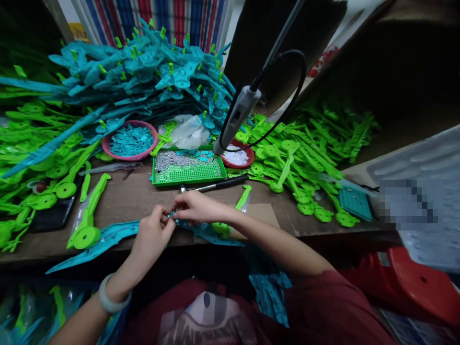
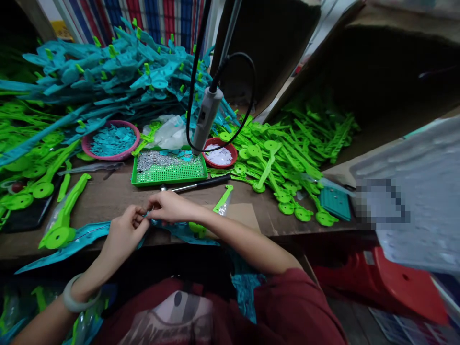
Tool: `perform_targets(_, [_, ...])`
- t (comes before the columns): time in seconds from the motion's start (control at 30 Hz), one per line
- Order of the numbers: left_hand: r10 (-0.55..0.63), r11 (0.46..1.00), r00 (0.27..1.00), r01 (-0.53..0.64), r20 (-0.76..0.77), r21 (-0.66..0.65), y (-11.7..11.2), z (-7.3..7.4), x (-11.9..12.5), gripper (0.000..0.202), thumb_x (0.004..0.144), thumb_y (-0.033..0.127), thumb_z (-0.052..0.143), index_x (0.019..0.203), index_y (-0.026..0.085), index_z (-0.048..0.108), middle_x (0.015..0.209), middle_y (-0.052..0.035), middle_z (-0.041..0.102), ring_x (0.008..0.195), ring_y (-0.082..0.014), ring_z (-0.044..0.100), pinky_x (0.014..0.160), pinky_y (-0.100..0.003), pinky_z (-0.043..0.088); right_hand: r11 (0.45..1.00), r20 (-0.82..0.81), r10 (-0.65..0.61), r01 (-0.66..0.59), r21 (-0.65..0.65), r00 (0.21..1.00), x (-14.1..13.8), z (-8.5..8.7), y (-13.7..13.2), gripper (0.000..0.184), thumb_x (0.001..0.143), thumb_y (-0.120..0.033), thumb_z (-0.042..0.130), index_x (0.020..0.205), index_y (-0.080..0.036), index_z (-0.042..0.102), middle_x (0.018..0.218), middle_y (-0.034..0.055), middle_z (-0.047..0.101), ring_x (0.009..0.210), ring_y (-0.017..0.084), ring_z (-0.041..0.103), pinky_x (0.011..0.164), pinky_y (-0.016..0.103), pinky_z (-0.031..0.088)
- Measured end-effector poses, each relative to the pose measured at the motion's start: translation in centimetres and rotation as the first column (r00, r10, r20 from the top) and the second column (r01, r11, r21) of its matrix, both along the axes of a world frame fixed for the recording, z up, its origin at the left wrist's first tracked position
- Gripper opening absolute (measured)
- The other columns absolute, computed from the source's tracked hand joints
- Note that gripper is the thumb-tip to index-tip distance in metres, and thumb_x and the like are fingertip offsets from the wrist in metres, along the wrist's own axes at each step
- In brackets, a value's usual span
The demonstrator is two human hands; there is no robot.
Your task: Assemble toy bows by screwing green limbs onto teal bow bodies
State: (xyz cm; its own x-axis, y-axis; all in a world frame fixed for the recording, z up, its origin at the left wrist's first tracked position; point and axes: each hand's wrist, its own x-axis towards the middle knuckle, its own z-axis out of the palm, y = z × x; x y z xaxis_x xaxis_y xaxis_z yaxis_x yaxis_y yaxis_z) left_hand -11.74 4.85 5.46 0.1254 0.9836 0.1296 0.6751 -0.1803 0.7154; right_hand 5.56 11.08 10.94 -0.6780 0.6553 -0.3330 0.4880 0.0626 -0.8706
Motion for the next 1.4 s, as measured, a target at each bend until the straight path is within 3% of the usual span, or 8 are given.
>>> perform_targets(0.1, [-0.027,0.999,0.999,0.026,0.019,0.021,-1.0,-0.1,-0.4,0.010,0.088,0.028,0.054,0.094,0.020,0.054,0.071,0.0004,0.064,0.060,-0.0162,0.063,0.058,-0.026,0.048,0.998,-0.069,0.002,-0.006,-0.068,0.998,-0.4,0.1,0.9,0.021,0.076,-0.001,0.050,0.090,-0.015,0.059,0.062,-0.0065,0.057,0.045,0.005,0.050,0.046,0.015,0.039])
perform_targets(0.23, [-0.028,0.972,0.997,0.044,-0.075,0.230,-2.5,-0.9,-0.6,0.021,0.091,0.028,0.057,0.110,0.019,0.055,0.091,-0.0059,0.065,0.079,-0.0204,0.064,0.069,-0.032,0.052,0.993,-0.136,0.107,-0.112,-0.031,0.985,-0.8,-0.3,1.9,0.016,0.073,-0.001,0.050,0.078,-0.014,0.058,0.066,-0.0049,0.058,0.055,0.007,0.055,0.054,0.017,0.043])
perform_targets(0.43, [0.014,0.958,0.992,0.022,-0.123,0.287,-3.4,-1.8,-0.1,0.007,0.095,0.018,0.050,0.096,0.021,0.056,0.093,-0.0061,0.064,0.090,-0.0233,0.060,0.081,-0.038,0.049,0.925,-0.087,0.292,-0.258,0.279,0.952,-1.1,-0.3,2.9,0.004,0.081,-0.009,0.059,0.081,-0.012,0.061,0.074,-0.0023,0.058,0.067,0.009,0.052,0.062,0.020,0.041])
perform_targets(0.57, [0.071,0.947,0.976,-0.001,-0.206,0.321,-3.7,-1.7,-0.2,0.008,0.095,0.018,0.050,0.096,0.021,0.057,0.093,-0.0071,0.067,0.090,-0.0258,0.059,0.083,-0.042,0.043,0.850,-0.057,0.387,-0.332,0.409,0.920,-0.8,0.4,2.8,0.022,0.078,0.001,0.056,0.095,-0.012,0.063,0.089,0.0024,0.060,0.081,0.012,0.055,0.075,0.024,0.044])
perform_targets(0.77, [0.123,0.940,0.970,-0.046,-0.210,0.337,-3.7,-2.1,-0.2,0.019,0.092,0.032,0.059,0.105,0.019,0.056,0.102,-0.0114,0.062,0.098,-0.0291,0.057,0.084,-0.045,0.047,0.840,-0.067,0.387,-0.321,0.438,0.920,-0.4,1.3,2.0,0.019,0.082,0.001,0.054,0.087,-0.014,0.065,0.086,0.0017,0.057,0.082,0.013,0.055,0.075,0.024,0.044])
perform_targets(1.17, [0.138,0.905,0.978,-0.061,-0.156,0.420,-4.4,-1.6,-0.6,0.006,0.093,0.016,0.057,0.097,0.020,0.057,0.099,-0.0088,0.064,0.094,-0.0244,0.060,0.084,-0.042,0.049,0.847,-0.101,0.333,-0.250,0.470,0.938,0.0,0.3,2.2,0.021,0.084,0.001,0.053,0.094,-0.013,0.065,0.088,0.0025,0.056,0.081,0.013,0.055,0.075,0.025,0.045])
perform_targets(1.3, [0.093,0.919,0.988,-0.036,-0.126,0.393,-4.5,-1.6,-1.1,0.008,0.094,0.015,0.053,0.099,0.021,0.056,0.091,-0.0054,0.067,0.086,-0.0219,0.062,0.079,-0.038,0.048,0.788,-0.030,0.351,-0.278,0.549,0.936,-0.1,-0.2,2.1,0.022,0.089,-0.002,0.050,0.102,-0.013,0.063,0.097,0.0062,0.056,0.088,0.015,0.055,0.080,0.027,0.046])
perform_targets(1.4, [0.044,0.897,0.974,0.059,-0.222,0.437,-4.3,-2.2,-1.7,0.018,0.093,0.012,0.055,0.109,0.021,0.058,0.091,-0.0049,0.069,0.083,-0.0214,0.061,0.078,-0.037,0.046,0.678,0.143,0.333,-0.342,0.650,0.932,-0.3,-0.6,1.8,0.019,0.094,-0.008,0.044,0.102,-0.013,0.061,0.103,0.0092,0.054,0.087,0.016,0.051,0.078,0.028,0.045])
